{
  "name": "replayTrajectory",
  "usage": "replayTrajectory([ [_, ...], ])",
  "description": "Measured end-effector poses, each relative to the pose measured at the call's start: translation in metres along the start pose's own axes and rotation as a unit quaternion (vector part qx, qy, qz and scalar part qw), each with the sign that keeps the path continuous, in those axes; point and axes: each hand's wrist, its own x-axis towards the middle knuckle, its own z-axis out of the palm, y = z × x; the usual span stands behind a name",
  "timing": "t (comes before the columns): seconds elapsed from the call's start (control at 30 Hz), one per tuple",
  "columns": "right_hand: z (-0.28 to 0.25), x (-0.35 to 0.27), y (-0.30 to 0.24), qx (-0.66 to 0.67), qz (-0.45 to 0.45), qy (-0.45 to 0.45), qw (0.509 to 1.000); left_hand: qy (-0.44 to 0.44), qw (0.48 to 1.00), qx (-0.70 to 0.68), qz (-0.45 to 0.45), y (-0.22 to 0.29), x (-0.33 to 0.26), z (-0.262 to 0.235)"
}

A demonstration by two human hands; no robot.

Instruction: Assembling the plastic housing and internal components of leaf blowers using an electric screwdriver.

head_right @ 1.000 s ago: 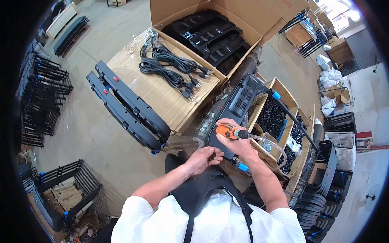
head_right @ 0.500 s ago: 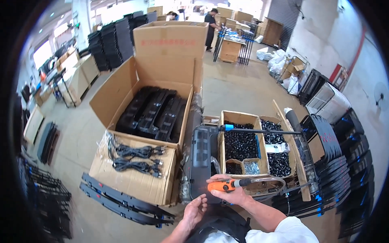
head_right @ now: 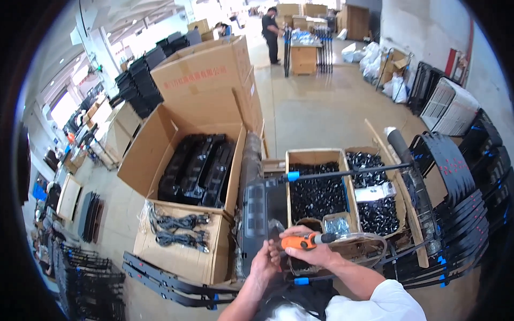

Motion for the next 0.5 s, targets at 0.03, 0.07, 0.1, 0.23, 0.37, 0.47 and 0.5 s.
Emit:
replayTrajectory([
  [0.03, -0.012, 0.002, -0.001, -0.019, -0.002, -0.008, 1.000, -0.022, 1.000, -0.003, -0.015, -0.002, 0.006, 0.004],
  [0.07, -0.021, 0.006, -0.001, -0.015, -0.009, -0.009, 1.000, -0.037, 0.999, 0.007, -0.020, -0.004, 0.012, 0.011],
  [0.1, -0.031, 0.006, -0.006, -0.003, 0.014, -0.002, 1.000, -0.051, 0.998, 0.017, -0.025, -0.008, 0.019, 0.017],
  [0.23, -0.057, 0.020, 0.011, 0.001, 0.018, 0.003, 1.000, -0.010, 1.000, -0.018, -0.017, -0.023, 0.035, 0.041],
  [0.37, -0.069, 0.031, 0.032, 0.015, 0.010, 0.011, 1.000, 0.027, 0.999, -0.034, -0.012, -0.029, 0.046, 0.062],
  [0.47, -0.078, 0.051, 0.044, 0.020, 0.019, 0.012, 1.000, 0.011, 1.000, -0.019, -0.004, -0.031, 0.063, 0.068],
  [0.5, -0.080, 0.059, 0.045, 0.048, 0.046, 0.020, 0.998, 0.019, 1.000, -0.007, 0.008, -0.030, 0.066, 0.072],
])
